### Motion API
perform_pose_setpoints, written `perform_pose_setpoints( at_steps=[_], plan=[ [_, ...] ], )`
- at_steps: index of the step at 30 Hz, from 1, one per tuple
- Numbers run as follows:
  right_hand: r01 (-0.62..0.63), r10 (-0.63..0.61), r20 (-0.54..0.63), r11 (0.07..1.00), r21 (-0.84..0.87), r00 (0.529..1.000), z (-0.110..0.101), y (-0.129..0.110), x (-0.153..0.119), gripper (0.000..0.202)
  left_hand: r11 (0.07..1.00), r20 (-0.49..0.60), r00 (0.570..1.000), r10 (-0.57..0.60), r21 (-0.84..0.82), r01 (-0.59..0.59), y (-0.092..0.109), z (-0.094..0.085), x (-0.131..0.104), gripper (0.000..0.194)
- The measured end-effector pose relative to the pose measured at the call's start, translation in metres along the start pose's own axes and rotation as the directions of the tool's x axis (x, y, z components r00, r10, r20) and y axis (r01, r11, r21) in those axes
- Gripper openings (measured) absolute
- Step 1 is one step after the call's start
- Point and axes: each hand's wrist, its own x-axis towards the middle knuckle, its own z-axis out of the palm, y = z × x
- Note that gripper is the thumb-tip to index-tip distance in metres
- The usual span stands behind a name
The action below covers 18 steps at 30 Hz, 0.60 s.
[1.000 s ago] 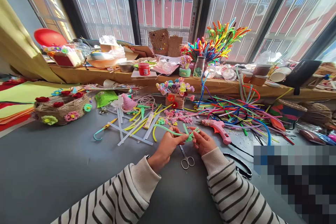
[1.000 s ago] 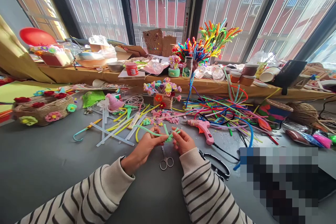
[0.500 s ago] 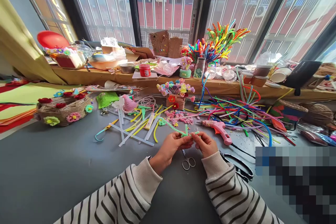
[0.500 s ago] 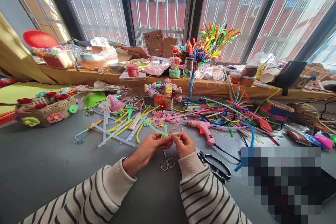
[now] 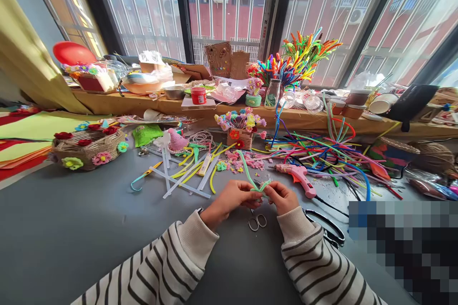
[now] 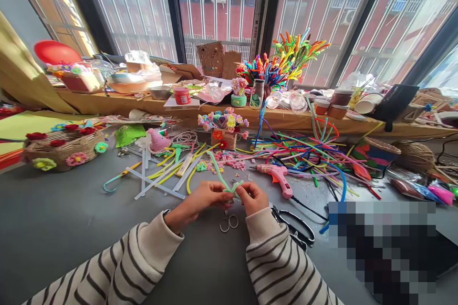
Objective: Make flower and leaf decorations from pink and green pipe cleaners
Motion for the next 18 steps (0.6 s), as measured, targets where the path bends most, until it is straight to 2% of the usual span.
perform_pose_setpoints(
  at_steps=[4,7,11,14,18],
  plan=[
    [0.01,-0.008,0.053,0.999,-0.051,0.999,-0.001,0.004,0.001,0.026,0.995,0.095,0.99,-0.1,0.028,0.098,0.001,-0.005,-0.001,0.027],
    [-0.028,0.029,0.087,1.0,-0.004,0.996,-0.001,0.004,0.001,0.027,0.99,0.104,0.985,-0.138,0.009,0.137,0.001,-0.006,-0.001,0.025],
    [-0.153,0.14,0.102,0.978,0.141,0.985,0.001,-0.001,0.001,0.027,0.982,0.027,0.996,-0.086,-0.166,0.089,0.0,-0.006,0.0,0.019],
    [-0.188,0.156,0.155,0.957,0.22,0.975,0.004,-0.005,0.0,0.029,0.951,-0.03,0.999,-0.03,-0.309,0.019,-0.001,-0.008,0.002,0.015],
    [-0.158,0.121,0.157,0.956,0.247,0.98,0.003,-0.006,0.001,0.029,0.953,0.008,1.0,-0.005,-0.301,0.007,-0.001,-0.008,0.002,0.017]
  ],
)
